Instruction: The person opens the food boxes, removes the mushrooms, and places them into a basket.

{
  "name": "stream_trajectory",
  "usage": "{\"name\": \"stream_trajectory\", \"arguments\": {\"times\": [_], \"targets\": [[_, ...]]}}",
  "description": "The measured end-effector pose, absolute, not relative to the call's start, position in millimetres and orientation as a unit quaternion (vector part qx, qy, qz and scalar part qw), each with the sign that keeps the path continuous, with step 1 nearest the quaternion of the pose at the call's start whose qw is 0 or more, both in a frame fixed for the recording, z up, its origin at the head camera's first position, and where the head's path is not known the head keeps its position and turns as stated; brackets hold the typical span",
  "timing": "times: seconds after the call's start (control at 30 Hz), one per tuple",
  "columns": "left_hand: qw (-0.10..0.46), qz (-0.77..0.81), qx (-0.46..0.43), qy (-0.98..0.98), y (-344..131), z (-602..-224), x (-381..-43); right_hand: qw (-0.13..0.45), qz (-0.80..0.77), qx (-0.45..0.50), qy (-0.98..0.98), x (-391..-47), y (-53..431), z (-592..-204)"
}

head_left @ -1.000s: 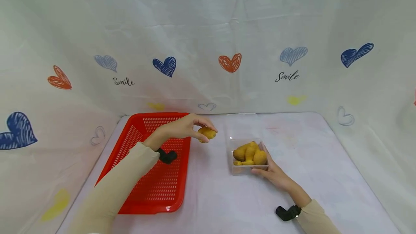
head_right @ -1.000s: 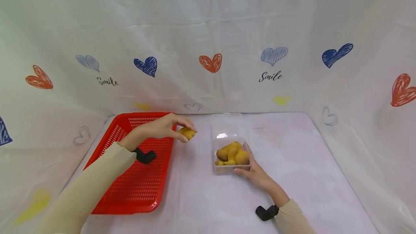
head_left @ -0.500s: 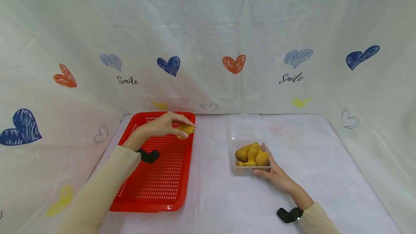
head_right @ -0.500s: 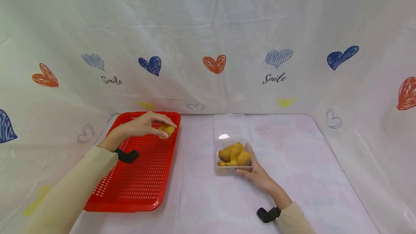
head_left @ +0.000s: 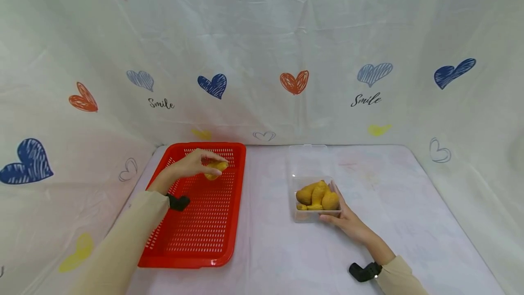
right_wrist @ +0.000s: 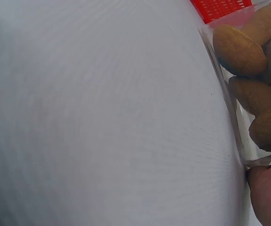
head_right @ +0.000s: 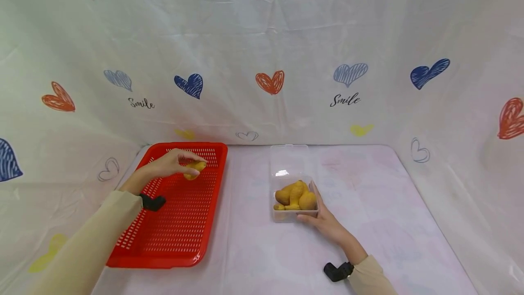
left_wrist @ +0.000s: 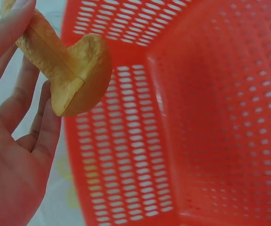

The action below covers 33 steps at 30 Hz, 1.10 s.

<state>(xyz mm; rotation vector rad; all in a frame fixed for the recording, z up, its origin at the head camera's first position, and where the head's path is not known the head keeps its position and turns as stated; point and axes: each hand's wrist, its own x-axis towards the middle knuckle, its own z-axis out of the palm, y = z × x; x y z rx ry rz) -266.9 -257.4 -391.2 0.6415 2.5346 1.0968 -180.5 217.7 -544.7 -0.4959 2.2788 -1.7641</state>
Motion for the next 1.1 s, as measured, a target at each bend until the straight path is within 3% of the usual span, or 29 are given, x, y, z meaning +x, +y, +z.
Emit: {"name": "stream_trajectory", "arguments": {"times": [0.6,1.1], "targets": [[0.132,0.418,0.160,0.885,-258,-453,-296,0.108,-0.607,-0.169,0.769,-180,219,-546],[0.130,0.436,0.120,0.882,-252,-473,-303,0.111,-0.617,-0.176,0.759,-183,218,-547]]}}
